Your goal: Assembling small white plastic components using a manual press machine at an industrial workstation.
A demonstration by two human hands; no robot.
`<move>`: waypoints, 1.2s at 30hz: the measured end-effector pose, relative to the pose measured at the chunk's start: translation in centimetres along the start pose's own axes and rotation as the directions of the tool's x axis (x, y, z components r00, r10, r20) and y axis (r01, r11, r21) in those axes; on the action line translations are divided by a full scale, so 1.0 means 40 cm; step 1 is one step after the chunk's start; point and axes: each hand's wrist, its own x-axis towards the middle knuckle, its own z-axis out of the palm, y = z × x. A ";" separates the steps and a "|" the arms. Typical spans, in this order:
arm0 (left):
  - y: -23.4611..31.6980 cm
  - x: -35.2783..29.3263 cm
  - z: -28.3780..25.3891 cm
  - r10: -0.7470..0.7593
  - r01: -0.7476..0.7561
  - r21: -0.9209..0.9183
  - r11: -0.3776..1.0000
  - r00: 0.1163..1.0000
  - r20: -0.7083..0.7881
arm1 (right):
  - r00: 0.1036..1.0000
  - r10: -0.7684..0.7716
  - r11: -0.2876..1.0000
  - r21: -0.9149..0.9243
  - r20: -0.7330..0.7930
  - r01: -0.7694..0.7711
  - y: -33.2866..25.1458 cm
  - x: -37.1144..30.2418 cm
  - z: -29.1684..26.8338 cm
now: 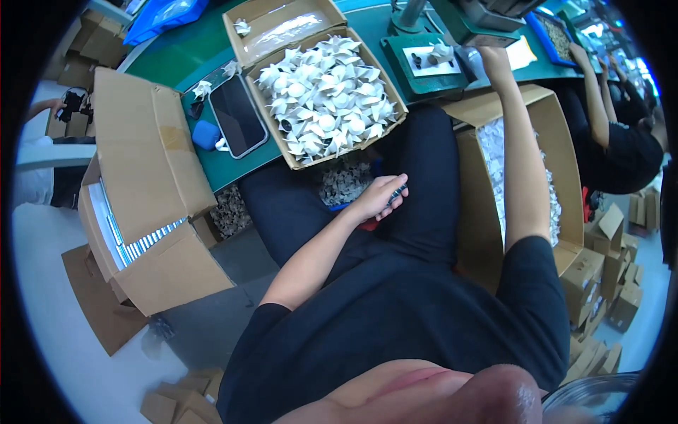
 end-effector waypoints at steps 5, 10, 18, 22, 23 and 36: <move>-0.017 -0.031 0.017 0.025 -0.026 -0.012 1.000 0.999 -0.043 | 0.994 -0.103 0.988 0.118 0.041 0.097 -0.179 -0.135 0.065; -0.019 -0.021 0.007 0.054 -0.051 0.040 0.998 0.996 -0.064 | 0.912 -0.108 0.993 -0.090 -0.396 0.079 -0.244 -0.195 0.170; -0.035 -0.026 0.006 0.084 -0.096 -0.060 0.994 0.982 -0.170 | 0.849 -0.519 0.855 -0.082 -0.097 0.513 -0.565 -0.238 0.247; -0.031 -0.045 -0.006 0.183 -0.194 -0.146 0.970 0.979 -0.086 | 0.747 -0.655 0.752 0.006 -0.113 0.659 -0.634 -0.246 0.243; -0.015 -0.069 -0.016 0.272 -0.273 -0.218 0.937 0.962 -0.038 | 0.716 -0.694 0.719 -0.026 -0.072 0.695 -0.616 -0.268 0.230; 0.069 -0.139 -0.035 0.377 -0.343 -0.162 0.925 0.877 0.298 | 0.874 -0.097 0.989 0.147 0.477 0.029 -0.466 -0.553 0.163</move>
